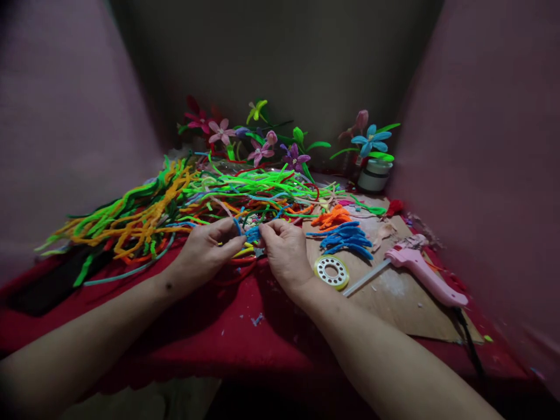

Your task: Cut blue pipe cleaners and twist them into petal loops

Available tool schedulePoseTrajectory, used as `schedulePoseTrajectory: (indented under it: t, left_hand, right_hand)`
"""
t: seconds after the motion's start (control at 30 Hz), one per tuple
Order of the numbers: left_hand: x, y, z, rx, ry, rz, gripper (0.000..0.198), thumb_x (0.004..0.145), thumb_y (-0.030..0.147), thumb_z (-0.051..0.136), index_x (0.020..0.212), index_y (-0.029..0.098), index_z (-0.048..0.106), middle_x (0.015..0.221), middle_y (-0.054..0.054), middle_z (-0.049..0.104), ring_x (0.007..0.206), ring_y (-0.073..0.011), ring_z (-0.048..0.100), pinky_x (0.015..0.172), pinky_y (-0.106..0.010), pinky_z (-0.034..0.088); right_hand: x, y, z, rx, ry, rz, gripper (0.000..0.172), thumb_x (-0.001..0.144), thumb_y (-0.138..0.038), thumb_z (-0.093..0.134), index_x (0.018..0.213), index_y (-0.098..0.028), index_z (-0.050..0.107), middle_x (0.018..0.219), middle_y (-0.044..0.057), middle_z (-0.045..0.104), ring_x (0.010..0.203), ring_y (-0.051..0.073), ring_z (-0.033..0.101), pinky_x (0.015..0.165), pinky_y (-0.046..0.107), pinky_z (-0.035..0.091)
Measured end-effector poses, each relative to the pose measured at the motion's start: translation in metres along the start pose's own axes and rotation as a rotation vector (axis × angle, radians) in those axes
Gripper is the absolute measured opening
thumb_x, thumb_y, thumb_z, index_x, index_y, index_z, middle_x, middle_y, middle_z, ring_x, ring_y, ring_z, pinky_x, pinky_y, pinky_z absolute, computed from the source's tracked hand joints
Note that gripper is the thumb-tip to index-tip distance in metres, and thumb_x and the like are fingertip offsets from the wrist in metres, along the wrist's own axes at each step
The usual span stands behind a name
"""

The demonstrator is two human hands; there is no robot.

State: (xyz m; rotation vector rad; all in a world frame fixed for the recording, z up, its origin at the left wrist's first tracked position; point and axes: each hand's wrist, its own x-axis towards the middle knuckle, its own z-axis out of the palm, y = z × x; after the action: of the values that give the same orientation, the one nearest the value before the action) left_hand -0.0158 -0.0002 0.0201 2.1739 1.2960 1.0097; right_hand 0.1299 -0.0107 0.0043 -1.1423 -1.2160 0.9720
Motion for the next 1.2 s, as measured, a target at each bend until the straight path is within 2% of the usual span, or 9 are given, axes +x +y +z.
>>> schedulePoseTrajectory:
  t: [0.07, 0.17, 0.27, 0.33, 0.43, 0.63, 0.97, 1.2]
  left_hand:
    - [-0.001, 0.002, 0.0, 0.036, 0.016, 0.021, 0.019, 0.072, 0.023, 0.051, 0.056, 0.016, 0.043, 0.053, 0.006, 0.036, 0.051, -0.0072, 0.032, 0.05, -0.022, 0.027]
    - [0.001, 0.003, -0.001, -0.139, -0.028, -0.095, 0.019, 0.072, 0.025, 0.052, 0.057, 0.016, 0.044, 0.052, 0.006, 0.038, 0.05, -0.0071, 0.033, 0.048, -0.021, 0.026]
    - [0.004, 0.004, -0.005, -0.392, -0.095, -0.224, 0.017, 0.071, 0.024, 0.053, 0.058, 0.015, 0.047, 0.051, 0.005, 0.041, 0.048, -0.0073, 0.035, 0.048, -0.022, 0.028]
    - [0.004, 0.004, -0.006, -0.524, -0.099, -0.294, 0.016, 0.071, 0.023, 0.053, 0.058, 0.015, 0.047, 0.05, 0.005, 0.042, 0.047, -0.0071, 0.036, 0.048, -0.022, 0.029]
    - [0.004, 0.001, -0.007, -0.625, -0.105, -0.338, 0.015, 0.071, 0.023, 0.054, 0.06, 0.015, 0.05, 0.051, 0.005, 0.044, 0.046, -0.0064, 0.037, 0.048, -0.021, 0.029]
    - [0.006, -0.002, -0.007, -0.607, -0.146, -0.295, 0.018, 0.069, 0.025, 0.059, 0.058, 0.014, 0.052, 0.049, 0.004, 0.046, 0.044, -0.0062, 0.038, 0.046, -0.021, 0.028]
    - [0.005, -0.005, -0.001, -0.567, -0.14, -0.242, 0.015, 0.068, 0.021, 0.054, 0.055, 0.014, 0.052, 0.048, 0.004, 0.049, 0.044, -0.0067, 0.041, 0.044, -0.019, 0.032]
    - [0.007, -0.007, 0.001, -0.533, -0.155, -0.238, 0.017, 0.066, 0.022, 0.054, 0.051, 0.015, 0.049, 0.046, 0.004, 0.047, 0.043, -0.0067, 0.04, 0.043, -0.019, 0.032]
  right_hand:
    - [0.0, 0.0, 0.0, -0.044, 0.025, -0.008, 0.025, 0.075, -0.029, 0.054, 0.054, -0.016, 0.053, 0.047, -0.004, 0.049, 0.043, 0.006, 0.038, 0.045, 0.022, 0.029]
    - [0.0, 0.002, -0.001, -0.04, 0.008, -0.003, 0.026, 0.075, -0.031, 0.054, 0.054, -0.016, 0.053, 0.046, -0.004, 0.048, 0.041, 0.007, 0.038, 0.043, 0.022, 0.029]
    - [0.001, 0.004, 0.0, 0.14, -0.053, 0.059, 0.028, 0.075, -0.038, 0.054, 0.059, -0.016, 0.054, 0.049, -0.003, 0.052, 0.041, 0.008, 0.041, 0.042, 0.022, 0.031]
    - [0.002, 0.004, 0.0, 0.285, -0.095, 0.111, 0.027, 0.073, -0.041, 0.058, 0.064, -0.016, 0.056, 0.054, -0.002, 0.056, 0.042, 0.008, 0.044, 0.043, 0.023, 0.035]
    - [0.003, 0.003, 0.001, 0.351, -0.115, 0.135, 0.024, 0.066, -0.037, 0.068, 0.07, -0.015, 0.059, 0.058, -0.002, 0.058, 0.045, 0.008, 0.045, 0.045, 0.022, 0.035]
    - [0.003, 0.005, -0.001, 0.186, -0.211, 0.092, 0.016, 0.067, -0.029, 0.065, 0.062, -0.014, 0.062, 0.054, -0.002, 0.056, 0.045, 0.007, 0.044, 0.047, 0.023, 0.033]
    - [0.004, 0.009, 0.002, 0.197, -0.202, 0.069, 0.007, 0.063, -0.015, 0.058, 0.056, -0.016, 0.059, 0.048, -0.004, 0.053, 0.044, 0.008, 0.04, 0.048, 0.023, 0.032]
    - [0.003, 0.01, 0.003, 0.165, -0.162, 0.053, 0.006, 0.062, -0.015, 0.054, 0.056, -0.016, 0.056, 0.047, -0.006, 0.049, 0.044, 0.007, 0.037, 0.047, 0.023, 0.029]
